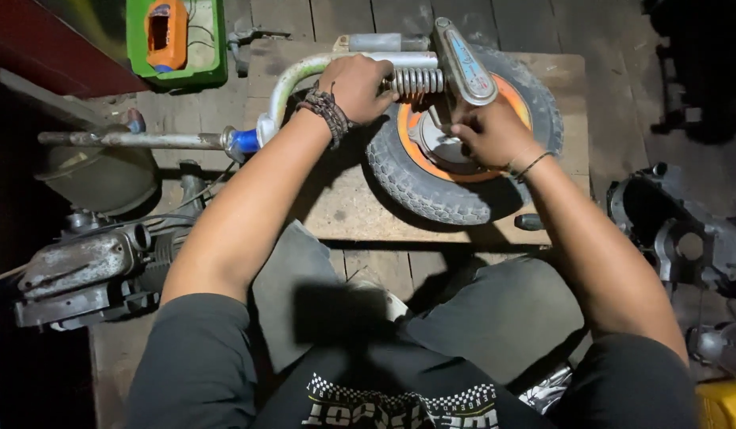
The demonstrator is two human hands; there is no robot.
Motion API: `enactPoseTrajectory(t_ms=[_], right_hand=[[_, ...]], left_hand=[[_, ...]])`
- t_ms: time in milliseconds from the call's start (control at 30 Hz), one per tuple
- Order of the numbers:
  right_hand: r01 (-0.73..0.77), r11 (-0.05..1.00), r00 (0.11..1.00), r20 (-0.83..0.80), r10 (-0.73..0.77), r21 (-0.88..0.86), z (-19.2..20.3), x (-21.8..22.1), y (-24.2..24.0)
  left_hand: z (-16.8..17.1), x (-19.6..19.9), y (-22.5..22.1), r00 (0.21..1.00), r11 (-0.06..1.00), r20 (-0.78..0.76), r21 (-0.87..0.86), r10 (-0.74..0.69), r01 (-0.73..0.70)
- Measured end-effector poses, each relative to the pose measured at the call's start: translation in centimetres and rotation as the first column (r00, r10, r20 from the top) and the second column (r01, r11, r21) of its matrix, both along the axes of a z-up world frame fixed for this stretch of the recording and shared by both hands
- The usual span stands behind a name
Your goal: Assembling a motorcycle front fork assembly onto a wheel hub while working on the floor
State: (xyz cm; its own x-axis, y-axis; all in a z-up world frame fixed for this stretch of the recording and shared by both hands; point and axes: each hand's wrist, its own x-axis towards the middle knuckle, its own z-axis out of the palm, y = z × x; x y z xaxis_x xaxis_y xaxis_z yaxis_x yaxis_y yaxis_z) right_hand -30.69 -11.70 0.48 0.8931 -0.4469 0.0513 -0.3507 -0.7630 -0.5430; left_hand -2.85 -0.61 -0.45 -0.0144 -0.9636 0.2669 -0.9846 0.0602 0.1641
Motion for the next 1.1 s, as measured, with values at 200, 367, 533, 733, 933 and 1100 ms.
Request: enactPoseTrajectory(t_ms=[200, 367, 533, 733, 933, 1100], right_hand=[[0.163, 0.977, 0.885, -0.417, -0.206, -0.136, 0.8, -3.4, -1.6], [0.312, 0.936, 0.850, -0.391, -0.353, -0.166, 2.7, -5.7, -1.6], [0.435, 0.876, 0.774, -0.410, -0.482, -0.208, 2.9, -7.7, -1.9], [0.463, 0.865, 0.785, -0.365, -0.501, -0.191, 3.1, -8.9, -1.8], [0.450, 0.852, 0.872, -0.073, -0.484, -0.269, 2.1, -9.0, -3.0], [0.492, 0.840, 0.871, 0.124, -0.476, -0.229, 1.9, -8.1, -3.6]], left_hand=[[-0.1, -0.4, -0.4, 0.992, 0.999, 0.124, -0.042, 0.032, -0.027], [1.5, -2.6, -1.2, 0.999, 0.988, 0.047, -0.149, -0.023, 0.029], [2.2, -5.4, -2.6, 0.990, 0.944, -0.014, -0.303, -0.139, 0.128], [2.3, -7.3, -4.5, 0.984, 0.915, -0.046, -0.376, -0.173, 0.144], [1.2, -5.3, -4.8, 0.998, 0.950, -0.036, -0.310, -0.059, 0.045], [-0.1, -2.3, -3.7, 1.000, 0.958, 0.003, -0.286, 0.012, -0.011]])
